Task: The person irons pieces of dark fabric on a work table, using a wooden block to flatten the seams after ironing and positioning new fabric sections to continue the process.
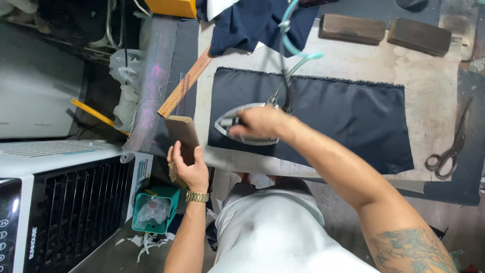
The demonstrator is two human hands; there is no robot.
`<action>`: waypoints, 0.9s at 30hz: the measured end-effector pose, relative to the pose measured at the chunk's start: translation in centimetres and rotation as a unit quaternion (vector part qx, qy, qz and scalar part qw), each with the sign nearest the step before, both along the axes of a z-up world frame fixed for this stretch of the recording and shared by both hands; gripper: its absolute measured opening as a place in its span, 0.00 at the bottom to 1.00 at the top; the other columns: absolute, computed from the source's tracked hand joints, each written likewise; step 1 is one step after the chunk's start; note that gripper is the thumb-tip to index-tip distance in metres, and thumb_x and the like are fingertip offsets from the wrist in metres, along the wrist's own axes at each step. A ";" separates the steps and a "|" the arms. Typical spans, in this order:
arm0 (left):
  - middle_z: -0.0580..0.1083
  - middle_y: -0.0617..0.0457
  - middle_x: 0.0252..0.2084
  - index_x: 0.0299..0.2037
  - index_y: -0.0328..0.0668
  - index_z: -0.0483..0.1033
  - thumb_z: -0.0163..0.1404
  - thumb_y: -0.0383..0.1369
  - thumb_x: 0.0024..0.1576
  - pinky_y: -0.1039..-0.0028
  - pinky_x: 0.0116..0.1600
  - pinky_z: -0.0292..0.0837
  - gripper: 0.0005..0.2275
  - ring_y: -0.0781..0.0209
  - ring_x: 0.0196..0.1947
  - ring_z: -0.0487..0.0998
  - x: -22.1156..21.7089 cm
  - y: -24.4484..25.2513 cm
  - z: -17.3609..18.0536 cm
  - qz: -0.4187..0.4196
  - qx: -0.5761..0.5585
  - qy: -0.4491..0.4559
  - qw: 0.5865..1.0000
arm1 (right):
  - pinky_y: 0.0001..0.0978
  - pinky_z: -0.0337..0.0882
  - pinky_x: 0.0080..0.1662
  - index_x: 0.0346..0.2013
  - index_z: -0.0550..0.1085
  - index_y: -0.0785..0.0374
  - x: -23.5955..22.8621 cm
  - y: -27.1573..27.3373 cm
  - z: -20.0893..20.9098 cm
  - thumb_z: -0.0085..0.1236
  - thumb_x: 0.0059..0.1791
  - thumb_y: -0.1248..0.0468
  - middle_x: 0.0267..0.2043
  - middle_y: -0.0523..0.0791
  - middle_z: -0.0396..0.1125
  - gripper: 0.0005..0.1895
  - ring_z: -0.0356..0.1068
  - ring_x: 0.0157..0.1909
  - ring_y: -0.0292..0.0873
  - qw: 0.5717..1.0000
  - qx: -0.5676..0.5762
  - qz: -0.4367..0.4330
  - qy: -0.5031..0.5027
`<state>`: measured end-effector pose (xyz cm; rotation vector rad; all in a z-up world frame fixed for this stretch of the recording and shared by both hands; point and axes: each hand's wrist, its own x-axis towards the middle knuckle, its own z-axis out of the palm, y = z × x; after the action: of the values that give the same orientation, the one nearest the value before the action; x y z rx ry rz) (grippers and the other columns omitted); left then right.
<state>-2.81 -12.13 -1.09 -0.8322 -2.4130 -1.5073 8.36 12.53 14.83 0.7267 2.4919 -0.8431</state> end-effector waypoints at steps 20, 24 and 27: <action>0.68 0.50 0.56 0.60 0.63 0.75 0.60 0.53 0.51 0.51 0.51 0.67 0.26 0.45 0.53 0.72 -0.2 4.8 0.6 -0.061 -0.296 0.201 0.932 | 0.56 0.77 0.39 0.43 0.70 0.69 2.5 8.9 -3.2 0.39 0.59 0.37 0.30 0.60 0.73 0.34 0.78 0.36 0.65 0.941 0.239 -0.197 0.140; 0.68 0.50 0.56 0.60 0.64 0.75 0.60 0.53 0.51 0.51 0.50 0.68 0.26 0.45 0.52 0.73 -0.2 4.8 0.8 -0.065 -0.291 0.209 0.931 | 0.63 0.75 0.45 0.43 0.73 0.71 3.6 9.8 -2.6 0.41 0.56 0.35 0.37 0.67 0.73 0.37 0.76 0.44 0.71 0.971 0.137 -0.150 0.126; 0.68 0.48 0.56 0.62 0.61 0.74 0.59 0.52 0.53 0.52 0.49 0.68 0.26 0.44 0.52 0.73 -0.3 4.5 1.0 -0.091 -0.302 0.183 0.931 | 0.59 0.75 0.51 0.43 0.75 0.63 4.7 6.9 -0.7 0.44 0.52 0.31 0.40 0.61 0.75 0.37 0.76 0.49 0.66 0.994 0.053 -0.084 0.053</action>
<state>-3.07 -7.58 -0.14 -1.3400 -2.5611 -0.5416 13.04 19.44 14.16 0.9628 2.6146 -0.8313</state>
